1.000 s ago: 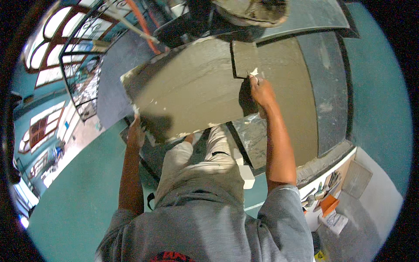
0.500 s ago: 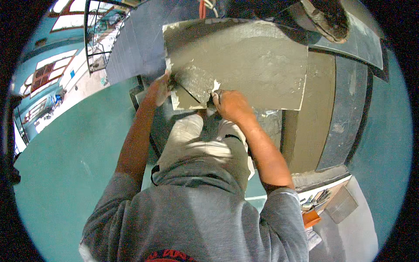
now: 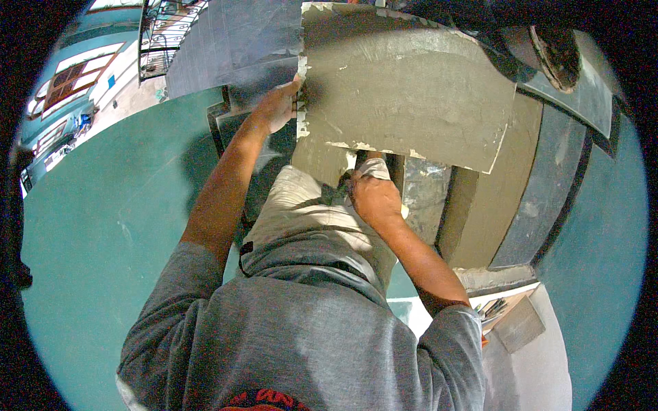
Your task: The person applies mortar to the back of a tile using a trowel, places the tile on a stair step, and taps it into place with a rubber mallet. The person repeats this process for a second tile.
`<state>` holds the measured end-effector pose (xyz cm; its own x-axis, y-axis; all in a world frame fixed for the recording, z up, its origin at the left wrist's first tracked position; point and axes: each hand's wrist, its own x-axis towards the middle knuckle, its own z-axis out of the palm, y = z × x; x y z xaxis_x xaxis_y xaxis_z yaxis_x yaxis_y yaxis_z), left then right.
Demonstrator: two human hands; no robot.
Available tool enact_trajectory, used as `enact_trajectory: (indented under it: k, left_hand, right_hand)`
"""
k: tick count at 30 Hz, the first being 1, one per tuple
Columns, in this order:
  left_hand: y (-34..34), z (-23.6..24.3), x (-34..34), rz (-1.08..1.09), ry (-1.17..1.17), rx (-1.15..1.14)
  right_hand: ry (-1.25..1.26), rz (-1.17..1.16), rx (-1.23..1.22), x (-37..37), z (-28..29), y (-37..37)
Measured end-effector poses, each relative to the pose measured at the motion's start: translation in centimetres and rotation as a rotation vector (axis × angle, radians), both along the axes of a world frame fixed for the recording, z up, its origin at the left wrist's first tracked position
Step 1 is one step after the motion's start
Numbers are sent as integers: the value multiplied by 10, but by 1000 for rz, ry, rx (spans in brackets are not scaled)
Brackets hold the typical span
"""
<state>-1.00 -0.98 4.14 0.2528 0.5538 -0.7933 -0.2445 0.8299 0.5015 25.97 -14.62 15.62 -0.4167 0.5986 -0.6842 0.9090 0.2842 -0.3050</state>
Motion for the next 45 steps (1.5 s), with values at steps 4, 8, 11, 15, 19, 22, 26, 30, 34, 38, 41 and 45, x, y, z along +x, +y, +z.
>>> enact_trajectory:
  k: [4,8,11,15,19,22,26,30,34,38,41,45]
  left_hand:
    - [3,0,2,26,-30,-10]
    - [5,9,4,44,-24,-19]
    - [7,16,5,20,-23,-32]
    - [9,20,7,20,-42,-30]
    - [7,18,5,44,-76,-29]
    - [7,13,0,-4,-94,-12]
    - [7,1,-5,6,-116,-28]
    - [8,-7,-6,-20,-95,-40]
    - [9,-4,-3,25,-90,-41]
    - [11,3,3,41,-18,-92]
    - [11,5,4,50,31,-90]
    - [12,2,3,10,90,-100]
  right_hand:
    - [-24,95,-1,22,9,4]
    - [-2,11,317,38,7,40]
    - [-21,96,479,40,-3,82]
    - [-135,44,542,26,-10,133]
    - [-122,-77,600,20,1,170]
    - [-39,-67,294,26,12,181]
    - [1,-17,-1,28,14,163]
    - [-48,72,-62,17,11,126]
    - [-23,76,-110,13,19,89]
    - [65,53,-91,32,28,55]
    - [132,-235,68,47,24,22]
    - [99,-587,274,31,-13,-13]
